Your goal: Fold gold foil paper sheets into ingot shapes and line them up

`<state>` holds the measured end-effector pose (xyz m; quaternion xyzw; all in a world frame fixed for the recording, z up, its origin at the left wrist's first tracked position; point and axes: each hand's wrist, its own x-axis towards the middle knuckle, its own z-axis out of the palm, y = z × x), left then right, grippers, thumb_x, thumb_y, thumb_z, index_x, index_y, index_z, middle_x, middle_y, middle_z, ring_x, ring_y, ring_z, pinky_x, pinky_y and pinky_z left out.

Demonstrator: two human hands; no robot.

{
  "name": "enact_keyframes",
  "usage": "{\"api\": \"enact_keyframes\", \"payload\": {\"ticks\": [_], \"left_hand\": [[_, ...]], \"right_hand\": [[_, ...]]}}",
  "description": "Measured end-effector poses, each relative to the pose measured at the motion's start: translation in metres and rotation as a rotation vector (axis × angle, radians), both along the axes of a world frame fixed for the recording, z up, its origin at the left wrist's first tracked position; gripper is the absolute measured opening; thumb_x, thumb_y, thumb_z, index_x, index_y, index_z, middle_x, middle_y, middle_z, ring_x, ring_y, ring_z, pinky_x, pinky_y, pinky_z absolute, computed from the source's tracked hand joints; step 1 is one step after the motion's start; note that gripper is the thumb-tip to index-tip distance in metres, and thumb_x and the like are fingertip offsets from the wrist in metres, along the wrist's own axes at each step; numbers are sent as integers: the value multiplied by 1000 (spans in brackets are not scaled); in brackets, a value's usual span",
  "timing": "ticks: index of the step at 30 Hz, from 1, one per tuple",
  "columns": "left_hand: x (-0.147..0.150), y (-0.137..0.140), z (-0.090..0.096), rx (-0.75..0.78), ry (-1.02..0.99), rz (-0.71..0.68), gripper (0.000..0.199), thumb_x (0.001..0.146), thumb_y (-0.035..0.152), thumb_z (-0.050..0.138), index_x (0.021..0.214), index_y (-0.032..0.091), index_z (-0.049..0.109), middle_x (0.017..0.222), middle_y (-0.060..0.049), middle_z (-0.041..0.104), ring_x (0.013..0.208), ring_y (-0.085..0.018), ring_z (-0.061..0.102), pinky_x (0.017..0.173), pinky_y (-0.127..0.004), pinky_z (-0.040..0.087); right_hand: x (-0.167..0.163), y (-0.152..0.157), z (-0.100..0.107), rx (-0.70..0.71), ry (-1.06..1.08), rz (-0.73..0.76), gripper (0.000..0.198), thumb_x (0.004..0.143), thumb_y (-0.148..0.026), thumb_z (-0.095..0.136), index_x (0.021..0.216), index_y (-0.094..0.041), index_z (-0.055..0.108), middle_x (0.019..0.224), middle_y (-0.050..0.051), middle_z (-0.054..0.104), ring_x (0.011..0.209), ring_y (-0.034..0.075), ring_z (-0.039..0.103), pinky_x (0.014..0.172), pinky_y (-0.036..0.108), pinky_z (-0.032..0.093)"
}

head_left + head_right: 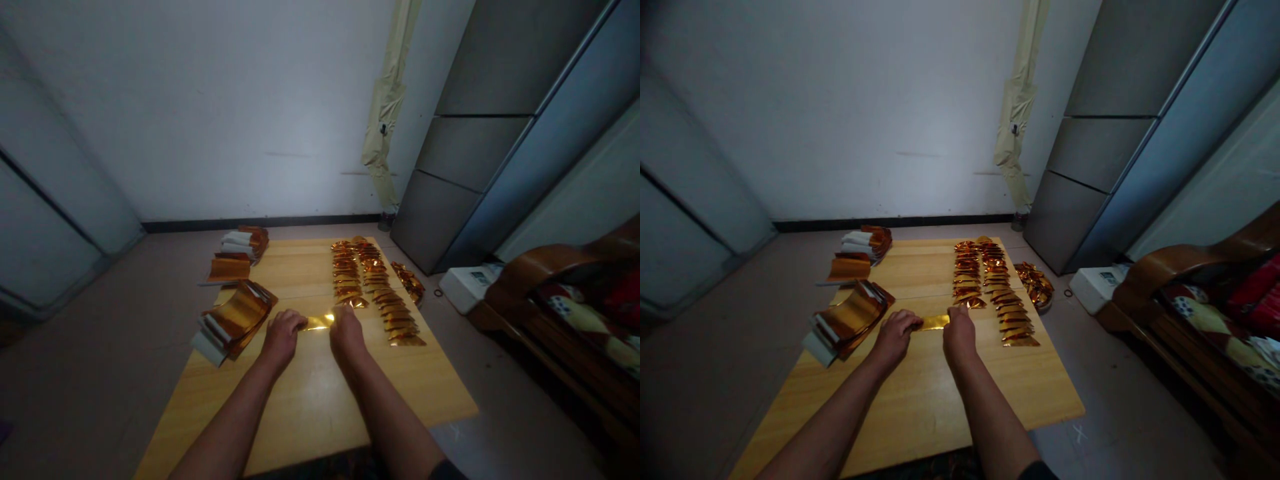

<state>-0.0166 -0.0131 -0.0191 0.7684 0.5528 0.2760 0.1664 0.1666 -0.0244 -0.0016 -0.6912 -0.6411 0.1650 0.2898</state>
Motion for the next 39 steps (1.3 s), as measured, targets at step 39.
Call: {"api": "enact_keyframes", "payload": {"ticks": [39], "left_hand": [[2,-17,11,172,67,-59,10,81,17,54,82,22,63,93,-5,68,92,-22,56,83,-38,42]], "right_hand": [[18,-18,3,182,-122,311,19,87,-15,56,90,-24,72,97,5,63,95,19,50,83,27,38]]}}
